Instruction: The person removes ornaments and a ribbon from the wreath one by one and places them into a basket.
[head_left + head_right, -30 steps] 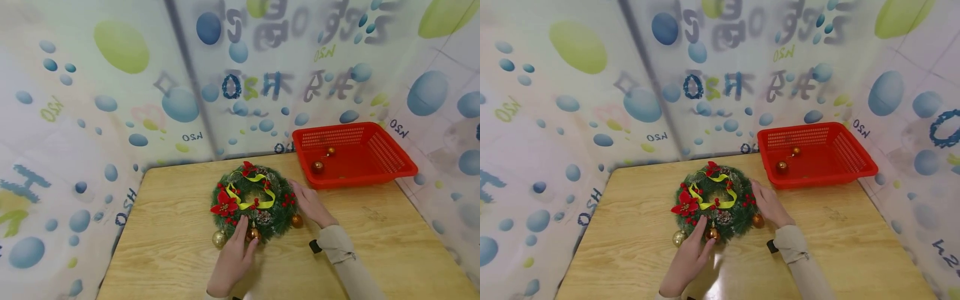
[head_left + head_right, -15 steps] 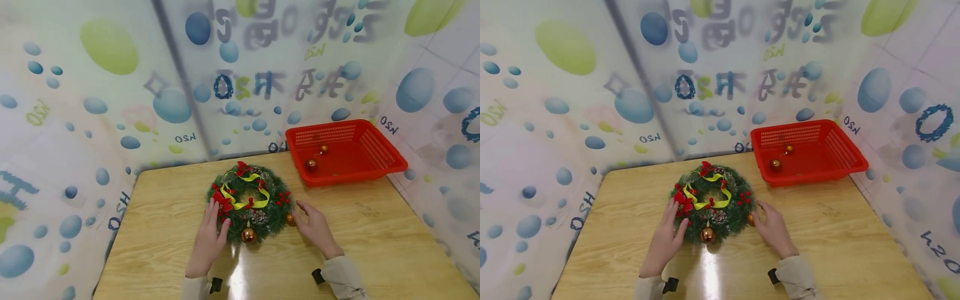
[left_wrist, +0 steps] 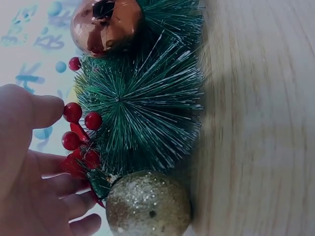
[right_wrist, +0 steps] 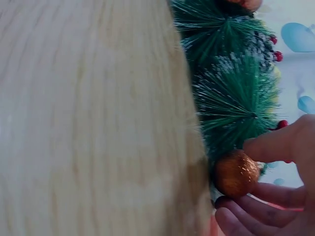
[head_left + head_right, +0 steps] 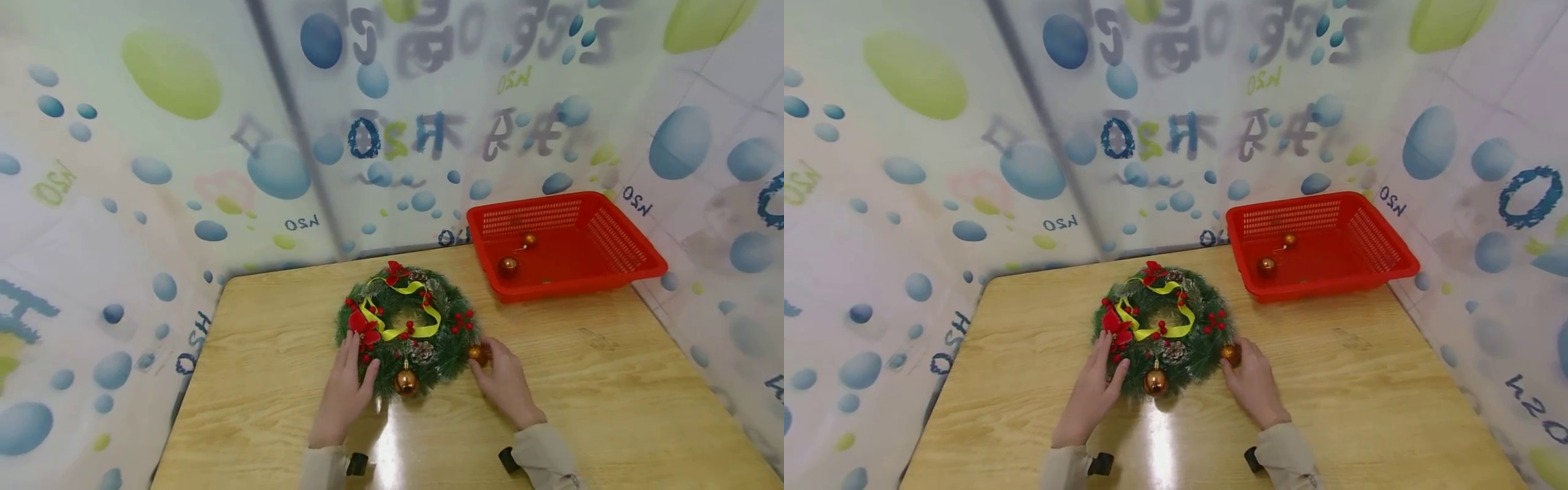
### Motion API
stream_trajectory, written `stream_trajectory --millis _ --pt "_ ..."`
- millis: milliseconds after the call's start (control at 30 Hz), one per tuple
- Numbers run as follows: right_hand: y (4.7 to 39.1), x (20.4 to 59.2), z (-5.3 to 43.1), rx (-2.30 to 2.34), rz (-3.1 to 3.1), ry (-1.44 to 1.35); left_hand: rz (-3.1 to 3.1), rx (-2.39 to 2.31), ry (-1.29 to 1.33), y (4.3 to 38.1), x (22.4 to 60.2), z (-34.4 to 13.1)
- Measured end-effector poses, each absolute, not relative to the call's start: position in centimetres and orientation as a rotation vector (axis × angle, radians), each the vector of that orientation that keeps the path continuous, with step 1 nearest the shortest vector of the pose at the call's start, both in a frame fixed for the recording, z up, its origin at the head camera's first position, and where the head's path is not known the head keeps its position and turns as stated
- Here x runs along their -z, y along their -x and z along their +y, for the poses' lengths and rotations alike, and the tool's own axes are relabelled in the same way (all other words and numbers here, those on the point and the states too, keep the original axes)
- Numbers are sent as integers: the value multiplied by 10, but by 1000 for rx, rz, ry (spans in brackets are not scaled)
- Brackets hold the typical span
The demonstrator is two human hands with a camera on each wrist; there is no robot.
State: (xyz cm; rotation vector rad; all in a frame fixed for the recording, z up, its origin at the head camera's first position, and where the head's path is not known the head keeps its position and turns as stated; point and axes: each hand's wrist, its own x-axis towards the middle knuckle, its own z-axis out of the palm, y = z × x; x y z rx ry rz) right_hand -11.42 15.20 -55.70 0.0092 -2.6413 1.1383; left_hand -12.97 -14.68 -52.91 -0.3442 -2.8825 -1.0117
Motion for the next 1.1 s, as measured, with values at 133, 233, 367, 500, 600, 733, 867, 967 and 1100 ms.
stream_trajectory --millis 133,233,367,500,600,733,867,967,1100 --pt "116 558 152 -1189 -2660 48 -2866 1014 348 127 530 -145" --pt "116 557 153 -1277 -2640 100 -2868 1016 340 126 530 -144" --pt "113 553 154 -1352 -2616 146 -2872 1025 323 126 529 -144" --pt "111 548 154 -1350 -2608 145 -2855 1026 331 126 529 -143" --pt "109 546 155 -1345 -2597 130 -2852 1027 336 126 529 -143" --pt "108 544 157 -1338 -2580 109 -2862 1026 336 127 528 -143" --pt "109 544 159 -1323 -2568 91 -2870 1023 341 128 528 -143" --pt "109 543 160 -1314 -2557 75 -2872 1027 343 127 528 -143" --pt "109 544 161 -1310 -2537 65 -2874 1029 340 127 529 -143"
